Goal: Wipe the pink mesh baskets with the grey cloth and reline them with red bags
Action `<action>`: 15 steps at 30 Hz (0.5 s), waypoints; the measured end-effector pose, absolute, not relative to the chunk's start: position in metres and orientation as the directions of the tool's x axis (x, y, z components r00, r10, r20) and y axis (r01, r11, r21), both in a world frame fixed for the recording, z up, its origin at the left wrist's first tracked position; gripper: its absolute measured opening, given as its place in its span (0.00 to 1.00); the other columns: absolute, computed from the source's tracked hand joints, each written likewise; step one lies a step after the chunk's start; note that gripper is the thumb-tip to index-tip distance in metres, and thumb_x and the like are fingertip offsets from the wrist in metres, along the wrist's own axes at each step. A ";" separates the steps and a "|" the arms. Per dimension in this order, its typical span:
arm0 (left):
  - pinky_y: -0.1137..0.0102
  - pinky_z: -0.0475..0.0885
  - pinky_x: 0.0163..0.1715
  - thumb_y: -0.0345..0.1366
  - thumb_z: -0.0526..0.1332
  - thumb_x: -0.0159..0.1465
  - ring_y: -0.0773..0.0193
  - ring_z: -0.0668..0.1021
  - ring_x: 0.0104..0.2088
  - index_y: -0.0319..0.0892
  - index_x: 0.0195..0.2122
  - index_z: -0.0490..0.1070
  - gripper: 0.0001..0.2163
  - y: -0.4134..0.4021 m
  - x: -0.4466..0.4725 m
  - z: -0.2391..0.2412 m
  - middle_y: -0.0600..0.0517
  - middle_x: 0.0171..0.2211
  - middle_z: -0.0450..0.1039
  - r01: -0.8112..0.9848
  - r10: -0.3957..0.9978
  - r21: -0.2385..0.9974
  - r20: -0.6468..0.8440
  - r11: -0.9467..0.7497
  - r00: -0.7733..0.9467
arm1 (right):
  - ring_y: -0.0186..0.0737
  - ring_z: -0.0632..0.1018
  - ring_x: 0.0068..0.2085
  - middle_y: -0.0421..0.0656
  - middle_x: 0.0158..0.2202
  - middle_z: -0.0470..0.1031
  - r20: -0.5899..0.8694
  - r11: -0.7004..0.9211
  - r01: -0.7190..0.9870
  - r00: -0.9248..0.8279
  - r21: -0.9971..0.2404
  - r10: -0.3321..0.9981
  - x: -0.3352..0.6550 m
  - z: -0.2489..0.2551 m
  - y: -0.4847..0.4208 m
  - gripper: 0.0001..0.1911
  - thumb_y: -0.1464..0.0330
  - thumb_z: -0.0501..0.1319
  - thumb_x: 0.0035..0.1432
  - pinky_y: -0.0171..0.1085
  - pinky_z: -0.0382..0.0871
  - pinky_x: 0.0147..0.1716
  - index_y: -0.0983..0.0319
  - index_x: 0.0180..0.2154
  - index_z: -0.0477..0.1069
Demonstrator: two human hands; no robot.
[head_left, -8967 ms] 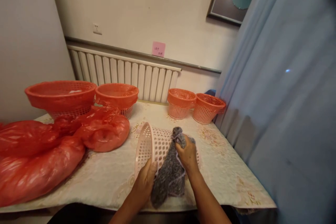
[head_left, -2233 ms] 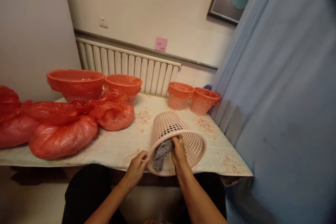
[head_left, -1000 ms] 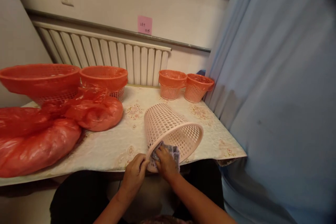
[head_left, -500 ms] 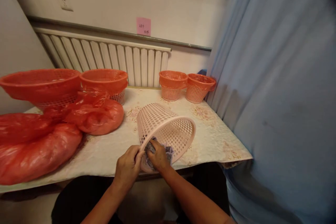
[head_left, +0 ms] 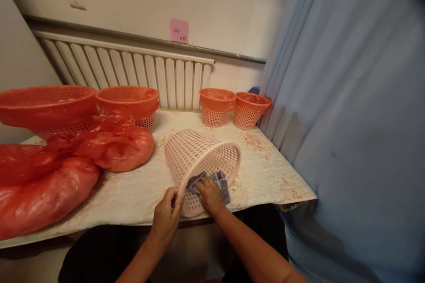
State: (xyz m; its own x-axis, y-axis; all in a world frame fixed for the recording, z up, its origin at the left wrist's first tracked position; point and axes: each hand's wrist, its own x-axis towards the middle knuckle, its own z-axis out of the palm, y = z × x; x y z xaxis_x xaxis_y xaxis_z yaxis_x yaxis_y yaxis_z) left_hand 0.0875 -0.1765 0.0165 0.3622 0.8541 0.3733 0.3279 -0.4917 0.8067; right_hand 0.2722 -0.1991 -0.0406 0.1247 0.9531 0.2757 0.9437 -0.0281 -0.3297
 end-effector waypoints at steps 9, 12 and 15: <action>0.65 0.74 0.31 0.47 0.58 0.57 0.57 0.77 0.31 0.43 0.34 0.67 0.13 -0.192 0.083 -0.044 0.50 0.28 0.75 0.322 0.912 0.870 0.281 -0.373 0.298 | 0.45 0.67 0.51 0.43 0.54 0.68 0.312 0.000 0.932 0.122 -0.363 0.942 0.266 -0.047 -0.201 0.29 0.77 0.56 0.50 0.42 0.60 0.52 0.53 0.54 0.67; 0.62 0.75 0.31 0.48 0.59 0.55 0.53 0.78 0.31 0.42 0.32 0.70 0.14 -0.193 0.089 -0.054 0.48 0.27 0.77 0.321 0.908 0.869 0.279 -0.377 0.311 | 0.45 0.67 0.51 0.43 0.53 0.68 0.323 -0.003 0.909 0.151 -0.416 0.934 0.265 -0.048 -0.202 0.30 0.78 0.57 0.48 0.42 0.60 0.52 0.53 0.54 0.68; 0.62 0.74 0.33 0.47 0.56 0.57 0.53 0.79 0.33 0.42 0.31 0.71 0.13 -0.190 0.091 -0.052 0.47 0.29 0.78 0.323 0.894 0.854 0.299 -0.407 0.334 | 0.44 0.69 0.51 0.44 0.53 0.70 0.336 -0.019 0.869 0.211 -0.495 0.918 0.263 -0.051 -0.197 0.30 0.78 0.56 0.47 0.43 0.60 0.54 0.55 0.53 0.69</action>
